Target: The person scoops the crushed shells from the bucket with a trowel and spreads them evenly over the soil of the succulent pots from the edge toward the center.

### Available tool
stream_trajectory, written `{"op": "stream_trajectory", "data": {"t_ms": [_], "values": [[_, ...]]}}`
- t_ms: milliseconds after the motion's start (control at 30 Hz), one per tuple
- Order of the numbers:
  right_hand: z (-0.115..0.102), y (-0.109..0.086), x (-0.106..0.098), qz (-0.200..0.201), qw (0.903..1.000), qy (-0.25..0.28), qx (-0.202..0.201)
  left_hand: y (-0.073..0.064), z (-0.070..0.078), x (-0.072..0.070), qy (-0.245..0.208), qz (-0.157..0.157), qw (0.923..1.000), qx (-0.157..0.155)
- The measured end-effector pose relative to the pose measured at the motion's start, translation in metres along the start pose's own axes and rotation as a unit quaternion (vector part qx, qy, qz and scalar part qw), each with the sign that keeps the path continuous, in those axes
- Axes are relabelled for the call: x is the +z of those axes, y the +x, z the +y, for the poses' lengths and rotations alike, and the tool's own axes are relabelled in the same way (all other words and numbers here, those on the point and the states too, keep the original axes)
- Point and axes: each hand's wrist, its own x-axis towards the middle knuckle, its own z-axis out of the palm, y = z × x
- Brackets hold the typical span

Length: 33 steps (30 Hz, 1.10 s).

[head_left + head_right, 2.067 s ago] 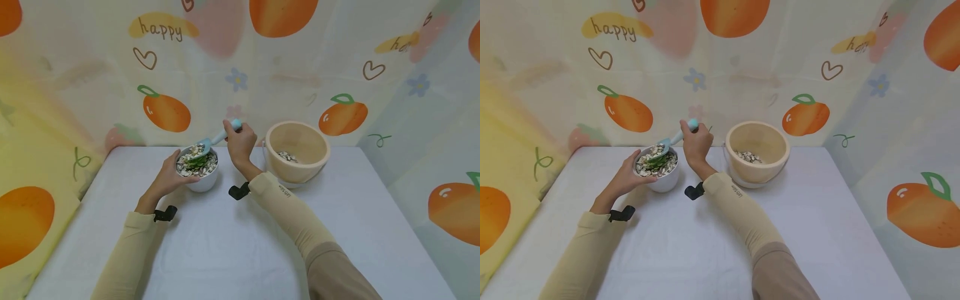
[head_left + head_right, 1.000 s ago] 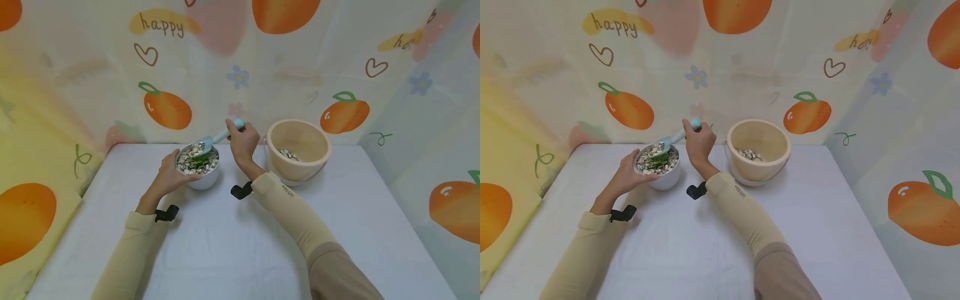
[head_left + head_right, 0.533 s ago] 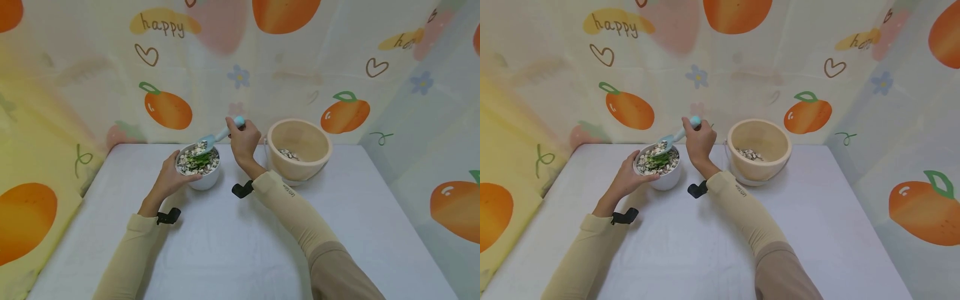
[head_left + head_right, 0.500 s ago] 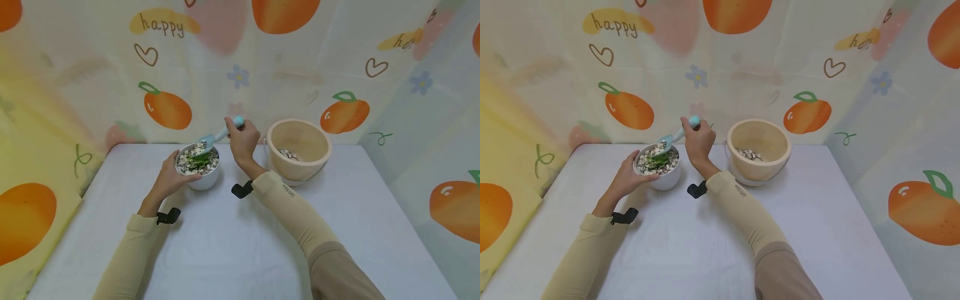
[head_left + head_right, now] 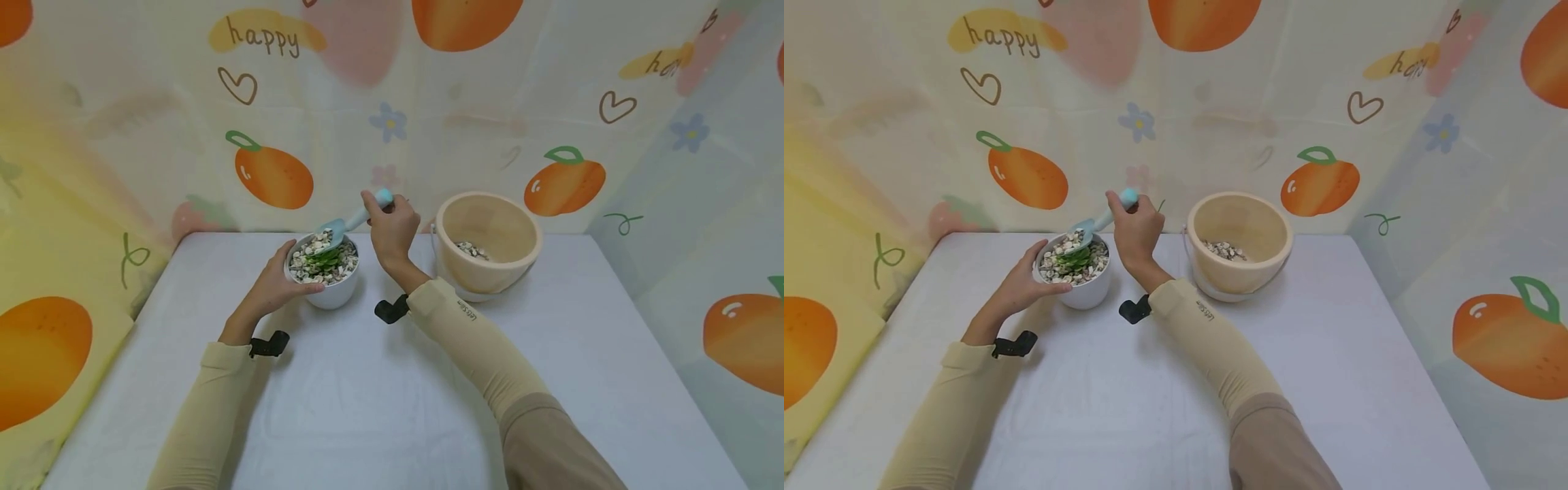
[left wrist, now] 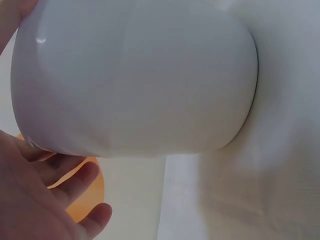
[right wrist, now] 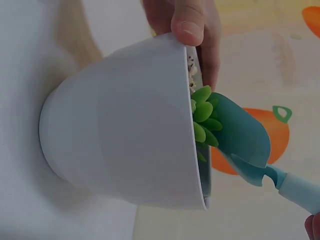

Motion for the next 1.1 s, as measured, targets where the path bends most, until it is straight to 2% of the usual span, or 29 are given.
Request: {"op": "stream_trajectory", "data": {"t_ms": [167,333,533,633,933,1100], "values": [[-0.001,-0.002,0.000,-0.002,1.0000,0.004,-0.009,-0.003,0.001,0.002,0.006,0.011,0.9999,0.006],[0.006,-0.002,-0.003,0.011,0.9992,0.032,0.020,-0.006,0.002,-0.002,0.021,-0.001,0.9998,0.002],[0.011,0.000,-0.007,0.019,0.9971,0.051,0.053,-0.005,-0.003,-0.007,-0.016,-0.027,0.9995,0.003],[0.012,0.001,-0.008,0.022,0.9971,0.055,0.048,-0.003,-0.005,-0.005,-0.026,-0.026,0.9993,0.002],[0.010,0.005,-0.009,0.022,0.9979,0.058,0.021,-0.002,-0.003,0.002,-0.017,0.010,0.9997,0.017],[0.007,0.005,-0.008,0.019,0.9989,0.042,0.005,-0.002,0.000,-0.001,0.003,0.003,0.9996,0.026]]}}
